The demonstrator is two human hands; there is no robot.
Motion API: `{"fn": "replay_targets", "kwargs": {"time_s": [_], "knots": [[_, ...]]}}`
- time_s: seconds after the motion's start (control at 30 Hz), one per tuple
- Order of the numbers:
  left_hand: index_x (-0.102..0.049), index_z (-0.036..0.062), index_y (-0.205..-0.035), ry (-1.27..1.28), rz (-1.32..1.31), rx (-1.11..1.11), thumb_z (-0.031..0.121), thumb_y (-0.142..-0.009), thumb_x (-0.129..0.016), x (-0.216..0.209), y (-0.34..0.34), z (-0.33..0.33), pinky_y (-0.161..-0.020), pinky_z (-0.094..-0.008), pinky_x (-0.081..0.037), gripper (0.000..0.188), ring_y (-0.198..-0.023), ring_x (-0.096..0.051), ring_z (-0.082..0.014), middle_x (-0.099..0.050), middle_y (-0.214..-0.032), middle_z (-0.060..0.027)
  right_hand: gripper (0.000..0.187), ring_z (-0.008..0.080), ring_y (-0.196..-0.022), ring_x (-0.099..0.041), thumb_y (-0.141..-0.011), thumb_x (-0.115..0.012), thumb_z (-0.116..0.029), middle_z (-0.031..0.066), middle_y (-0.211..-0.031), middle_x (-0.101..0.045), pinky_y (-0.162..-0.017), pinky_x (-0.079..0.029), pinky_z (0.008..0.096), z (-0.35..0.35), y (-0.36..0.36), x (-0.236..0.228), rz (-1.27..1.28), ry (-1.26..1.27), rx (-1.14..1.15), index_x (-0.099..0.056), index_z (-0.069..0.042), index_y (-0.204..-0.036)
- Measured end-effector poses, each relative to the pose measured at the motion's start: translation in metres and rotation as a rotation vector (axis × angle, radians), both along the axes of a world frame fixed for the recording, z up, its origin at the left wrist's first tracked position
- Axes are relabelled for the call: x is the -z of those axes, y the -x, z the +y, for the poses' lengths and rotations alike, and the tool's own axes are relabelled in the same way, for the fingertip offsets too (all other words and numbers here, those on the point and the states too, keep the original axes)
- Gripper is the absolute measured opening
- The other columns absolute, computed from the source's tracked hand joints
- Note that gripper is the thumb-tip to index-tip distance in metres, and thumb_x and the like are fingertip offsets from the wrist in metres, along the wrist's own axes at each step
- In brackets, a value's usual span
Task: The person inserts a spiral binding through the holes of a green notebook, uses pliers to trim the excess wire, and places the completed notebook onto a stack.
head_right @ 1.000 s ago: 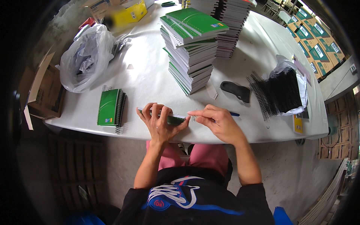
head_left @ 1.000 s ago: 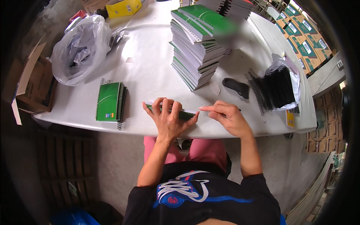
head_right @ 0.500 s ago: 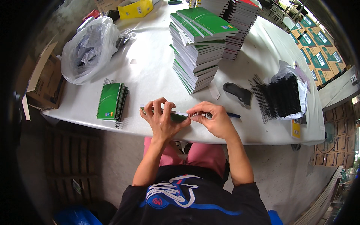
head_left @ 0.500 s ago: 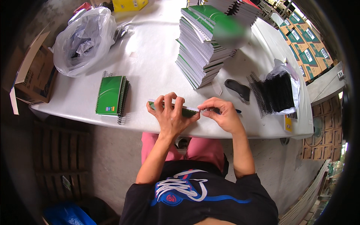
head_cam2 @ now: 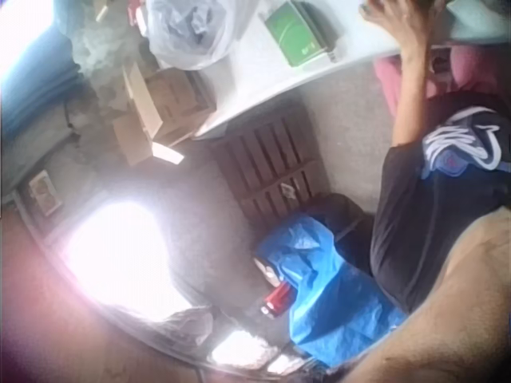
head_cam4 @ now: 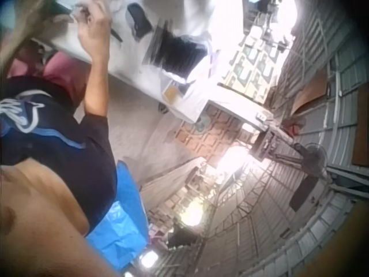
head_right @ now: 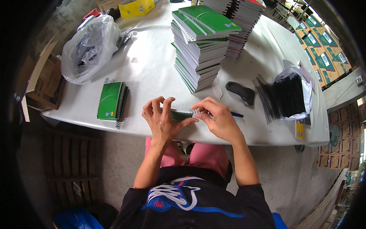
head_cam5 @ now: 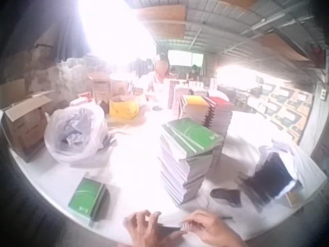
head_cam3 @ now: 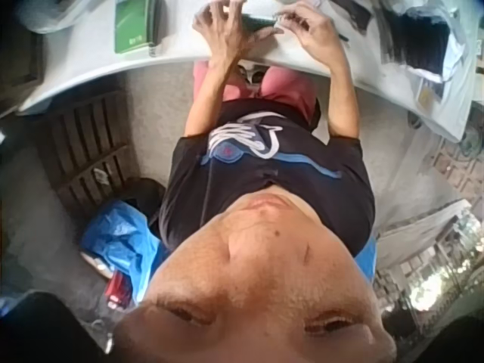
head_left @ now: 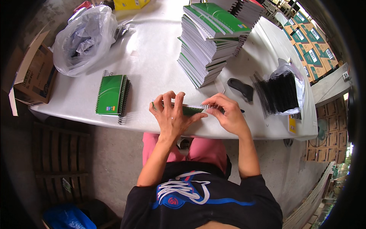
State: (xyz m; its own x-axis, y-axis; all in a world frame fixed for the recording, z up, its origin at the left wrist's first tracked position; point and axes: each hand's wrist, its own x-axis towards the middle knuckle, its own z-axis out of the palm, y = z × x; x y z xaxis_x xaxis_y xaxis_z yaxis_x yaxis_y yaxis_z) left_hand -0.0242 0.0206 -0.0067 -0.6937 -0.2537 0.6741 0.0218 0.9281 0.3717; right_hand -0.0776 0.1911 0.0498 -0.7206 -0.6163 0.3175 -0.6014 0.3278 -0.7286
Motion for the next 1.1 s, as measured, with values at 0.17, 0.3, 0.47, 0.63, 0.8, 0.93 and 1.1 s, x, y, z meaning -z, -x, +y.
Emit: {"fn": "replay_targets", "kwargs": {"time_s": [0.17,0.3,0.47,0.63,0.8,0.93,1.1], "knots": [[-0.057,0.0159,-0.097,0.024,-0.062,0.027,0.071,-0.057,-0.066,0.004,0.0,-0.002,-0.081,-0.0454,-0.027,0.069,-0.097,-0.041,-0.0259,-0.047,-0.096,-0.0023,0.015,0.012,-0.069,-0.055,-0.088,-0.06,-0.011,0.0057,-0.083,-0.057,-0.061,-0.046,0.0278,0.001,0.009,-0.001,-0.471,-0.062,-0.047,-0.065,-0.003,-0.099],[-0.057,0.0162,-0.099,-0.004,-0.138,0.032,0.067,-0.058,-0.068,-0.001,0.002,-0.002,-0.082,-0.046,-0.027,0.066,-0.098,-0.04,-0.0261,-0.046,-0.096,-0.0022,0.014,0.0122,-0.068,-0.056,-0.088,-0.06,-0.011,0.0057,-0.08,-0.058,-0.06,-0.046,0.0283,0.004,0.006,-0.002,-0.182,-0.049,-0.027,-0.065,-0.003,-0.099],[-0.057,0.0162,-0.099,0.03,-0.089,0.058,0.064,-0.06,-0.069,0.001,0.007,0.002,-0.085,-0.0477,-0.027,0.063,-0.099,-0.04,-0.0265,-0.046,-0.097,-0.0035,0.017,0.0156,-0.069,-0.057,-0.088,-0.06,-0.015,0.0092,-0.08,-0.058,-0.06,-0.045,0.0298,-0.001,-0.001,0.008,-0.001,0.031,0.067,-0.065,-0.002,-0.097],[-0.058,0.0137,-0.095,0.028,-0.167,0.077,0.067,-0.059,-0.067,-0.003,0.006,0.0,-0.085,-0.0449,-0.03,0.065,-0.099,-0.04,-0.0269,-0.046,-0.095,-0.0053,0.024,0.0198,-0.072,-0.059,-0.088,-0.06,-0.019,0.0127,-0.087,-0.06,-0.065,-0.046,0.0312,0.002,0.005,0.002,-0.371,-0.13,0.044,-0.061,-0.002,-0.104],[-0.059,0.0125,-0.093,-0.006,-0.038,0.13,0.063,-0.059,-0.07,-0.003,0.003,-0.008,-0.085,-0.0442,-0.032,0.062,-0.097,-0.041,-0.0277,-0.048,-0.092,-0.005,0.043,0.0252,-0.089,-0.059,-0.084,-0.063,-0.021,0.0142,-0.107,-0.058,-0.077,-0.046,0.0342,0.023,0.016,-0.012,-0.08,-0.209,0.206,-0.051,-0.011,-0.124],[-0.058,0.0114,-0.084,-0.045,-0.031,0.213,0.062,-0.061,-0.069,0.003,0.005,-0.011,-0.087,-0.0446,-0.03,0.056,-0.098,-0.042,-0.0272,-0.048,-0.091,-0.0048,0.053,0.03,-0.099,-0.055,-0.074,-0.058,-0.004,0.0097,-0.118,-0.053,-0.087,-0.043,0.0385,0.084,0.051,0.006,0.228,-0.715,0.601,-0.05,-0.018,-0.125],[-0.056,0.0095,-0.076,-0.086,-0.073,0.299,0.06,-0.059,-0.072,-0.004,0.006,-0.019,-0.086,-0.043,-0.031,0.055,-0.096,-0.043,-0.0276,-0.048,-0.088,-0.0052,0.037,0.0296,-0.093,-0.059,-0.074,-0.056,0.0,0.0095,-0.103,-0.061,-0.085,-0.045,0.0361,0.113,0.08,0.05,0.396,-0.433,0.587,-0.059,-0.007,-0.11]]}}
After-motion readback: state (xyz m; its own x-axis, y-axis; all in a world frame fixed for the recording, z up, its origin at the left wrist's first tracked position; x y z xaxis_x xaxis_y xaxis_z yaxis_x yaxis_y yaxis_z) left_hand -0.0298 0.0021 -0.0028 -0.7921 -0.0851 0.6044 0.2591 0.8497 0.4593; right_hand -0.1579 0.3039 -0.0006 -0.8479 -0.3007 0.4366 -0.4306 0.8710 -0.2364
